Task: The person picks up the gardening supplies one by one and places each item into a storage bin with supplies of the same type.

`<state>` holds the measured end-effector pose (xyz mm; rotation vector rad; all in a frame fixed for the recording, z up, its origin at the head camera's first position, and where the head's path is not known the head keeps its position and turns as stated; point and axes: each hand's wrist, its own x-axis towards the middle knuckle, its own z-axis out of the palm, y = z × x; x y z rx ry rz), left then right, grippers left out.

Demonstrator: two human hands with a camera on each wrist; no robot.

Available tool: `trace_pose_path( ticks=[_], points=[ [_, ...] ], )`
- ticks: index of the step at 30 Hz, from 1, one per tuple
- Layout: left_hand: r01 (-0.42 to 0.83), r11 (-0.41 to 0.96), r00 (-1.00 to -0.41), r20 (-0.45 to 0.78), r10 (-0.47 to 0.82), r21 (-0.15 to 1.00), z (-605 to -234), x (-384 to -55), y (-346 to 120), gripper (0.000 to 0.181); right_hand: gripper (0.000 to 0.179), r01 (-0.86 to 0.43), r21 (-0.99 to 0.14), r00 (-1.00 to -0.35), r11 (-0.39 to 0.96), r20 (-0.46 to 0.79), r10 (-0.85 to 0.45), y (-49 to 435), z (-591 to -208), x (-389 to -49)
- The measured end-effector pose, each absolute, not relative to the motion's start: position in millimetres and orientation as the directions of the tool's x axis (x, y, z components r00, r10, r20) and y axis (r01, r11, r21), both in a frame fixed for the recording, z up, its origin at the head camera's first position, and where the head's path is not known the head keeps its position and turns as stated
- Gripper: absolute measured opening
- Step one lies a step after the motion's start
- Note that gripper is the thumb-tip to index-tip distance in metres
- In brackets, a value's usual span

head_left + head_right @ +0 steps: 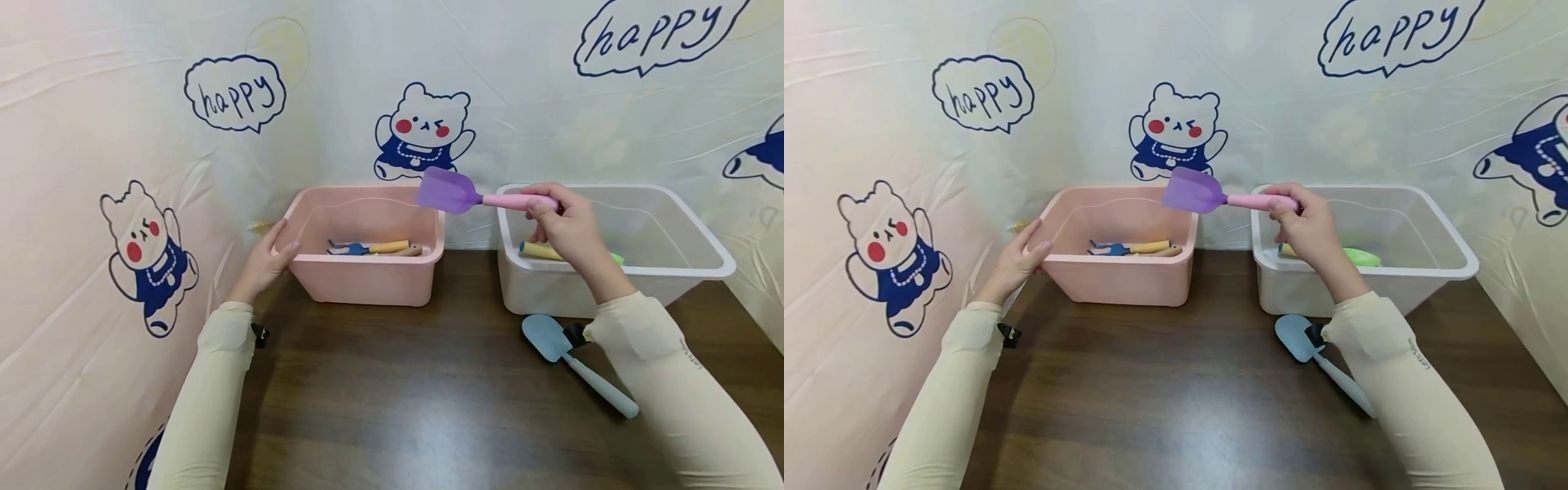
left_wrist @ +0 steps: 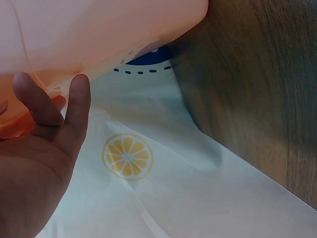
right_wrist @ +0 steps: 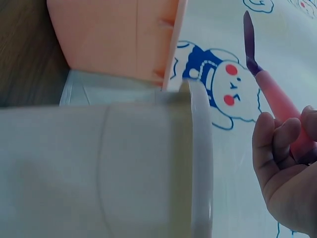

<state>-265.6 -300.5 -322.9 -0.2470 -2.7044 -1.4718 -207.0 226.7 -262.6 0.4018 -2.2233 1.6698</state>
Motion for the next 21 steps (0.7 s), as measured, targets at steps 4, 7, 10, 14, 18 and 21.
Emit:
trace_pose_path(
  ticks=[4,7,10,14,18,21],
  points=[
    [0.163,0.549,-0.986,0.126,0.106,0.819,-326,-268,-303,0.079,0.025,-0.431,-0.860,-0.895,0.275,0.445,-0.011,237,-262,-206],
    [0.168,0.561,-0.986,0.134,0.102,0.811,-331,-272,-306,0.081,0.023,-0.441,-0.860,-0.890,0.258,0.457,0.001,243,-261,-206],
    [0.169,0.564,-0.986,0.136,0.100,0.808,-331,-272,-305,0.082,0.021,-0.446,-0.862,-0.887,0.241,0.461,0.009,246,-262,-205],
    [0.164,0.566,-0.986,0.131,0.099,0.808,-332,-272,-305,0.081,0.020,-0.453,-0.863,-0.884,0.223,0.467,0.013,250,-263,-205],
    [0.169,0.563,-0.986,0.135,0.102,0.809,-332,-272,-305,0.079,0.020,-0.444,-0.869,-0.887,0.216,0.461,0.030,255,-262,-204],
    [0.173,0.556,-0.985,0.138,0.104,0.813,-331,-270,-305,0.077,0.020,-0.435,-0.876,-0.891,0.206,0.453,0.044,261,-261,-202]
  ],
)
